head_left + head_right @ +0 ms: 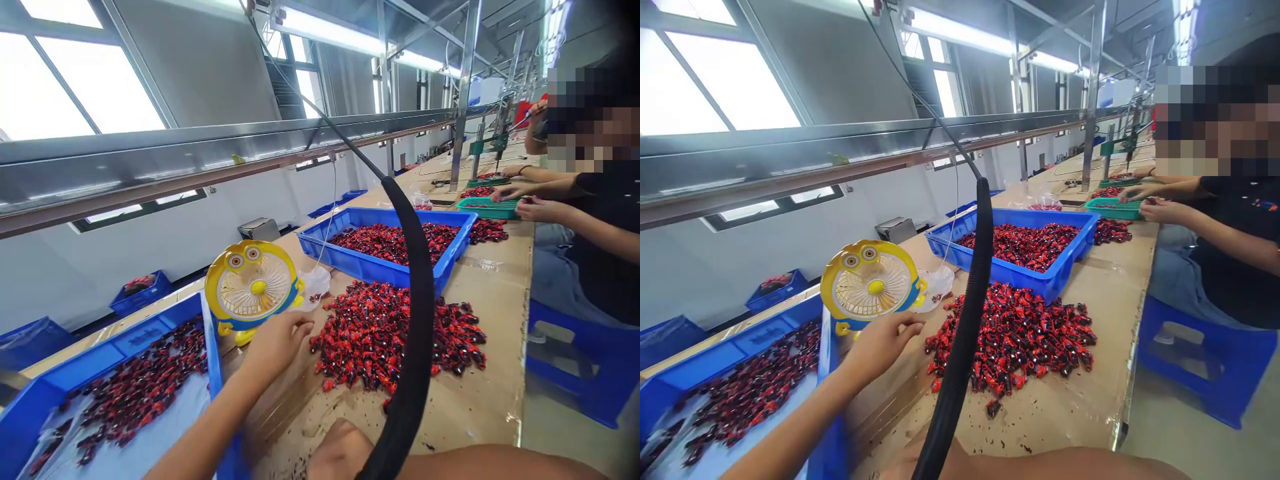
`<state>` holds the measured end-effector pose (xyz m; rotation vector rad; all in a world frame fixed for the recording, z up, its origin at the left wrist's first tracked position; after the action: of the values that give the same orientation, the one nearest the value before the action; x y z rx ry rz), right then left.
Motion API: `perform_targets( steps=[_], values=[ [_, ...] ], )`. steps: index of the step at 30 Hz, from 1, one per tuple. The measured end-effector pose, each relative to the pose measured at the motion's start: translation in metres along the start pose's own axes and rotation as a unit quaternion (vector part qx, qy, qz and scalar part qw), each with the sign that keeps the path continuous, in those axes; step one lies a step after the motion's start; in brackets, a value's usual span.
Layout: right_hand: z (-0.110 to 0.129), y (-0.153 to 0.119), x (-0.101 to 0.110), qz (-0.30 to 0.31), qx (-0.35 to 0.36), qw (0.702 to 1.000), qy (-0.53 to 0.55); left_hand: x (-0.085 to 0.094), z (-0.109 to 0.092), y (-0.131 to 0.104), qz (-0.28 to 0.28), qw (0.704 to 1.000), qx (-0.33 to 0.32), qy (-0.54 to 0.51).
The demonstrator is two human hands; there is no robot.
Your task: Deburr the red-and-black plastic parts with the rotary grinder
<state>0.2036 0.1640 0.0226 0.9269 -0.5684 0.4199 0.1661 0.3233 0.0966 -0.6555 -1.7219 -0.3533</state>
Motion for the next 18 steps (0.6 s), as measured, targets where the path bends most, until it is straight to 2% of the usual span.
perform_targets(
  steps=[4, 6, 9, 11, 14, 16, 18],
  values=[
    [-0.002, -0.003, -0.019, 0.000, 0.043, 0.999, 0.018, 0.025, 0.077, -0.110, -0.011, 0.992, 0.121, 0.022],
    [0.005, -0.011, -0.022, -0.011, 0.062, 0.998, 0.030, 0.030, 0.115, -0.169, -0.028, 0.980, 0.197, 0.022],
    [0.018, -0.023, -0.009, -0.043, 0.073, 0.996, 0.038, 0.021, 0.158, -0.247, -0.037, 0.957, 0.286, 0.014],
    [0.022, -0.024, 0.006, -0.050, 0.079, 0.995, 0.038, 0.007, 0.182, -0.287, -0.023, 0.938, 0.345, 0.004],
    [0.028, -0.015, 0.026, -0.061, 0.092, 0.994, 0.029, -0.020, 0.204, -0.319, 0.024, 0.919, 0.393, -0.026],
    [0.036, -0.009, 0.032, -0.051, 0.100, 0.994, 0.014, -0.036, 0.205, -0.319, 0.046, 0.919, 0.388, -0.049],
    [0.046, -0.006, 0.033, -0.040, 0.107, 0.993, -0.002, -0.047, 0.200, -0.308, 0.056, 0.926, 0.366, -0.067]
  ],
)
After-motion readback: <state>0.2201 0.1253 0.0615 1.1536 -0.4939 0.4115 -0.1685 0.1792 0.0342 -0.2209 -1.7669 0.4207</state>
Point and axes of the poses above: each hand's wrist, its own y-axis towards the middle knuckle, its own x-axis out of the back of the hand, z = x × y, the point moved 8 cm from there along y, towards the middle knuckle, and after that the axes turned 10 degrees about z, right-handed, at the moved point
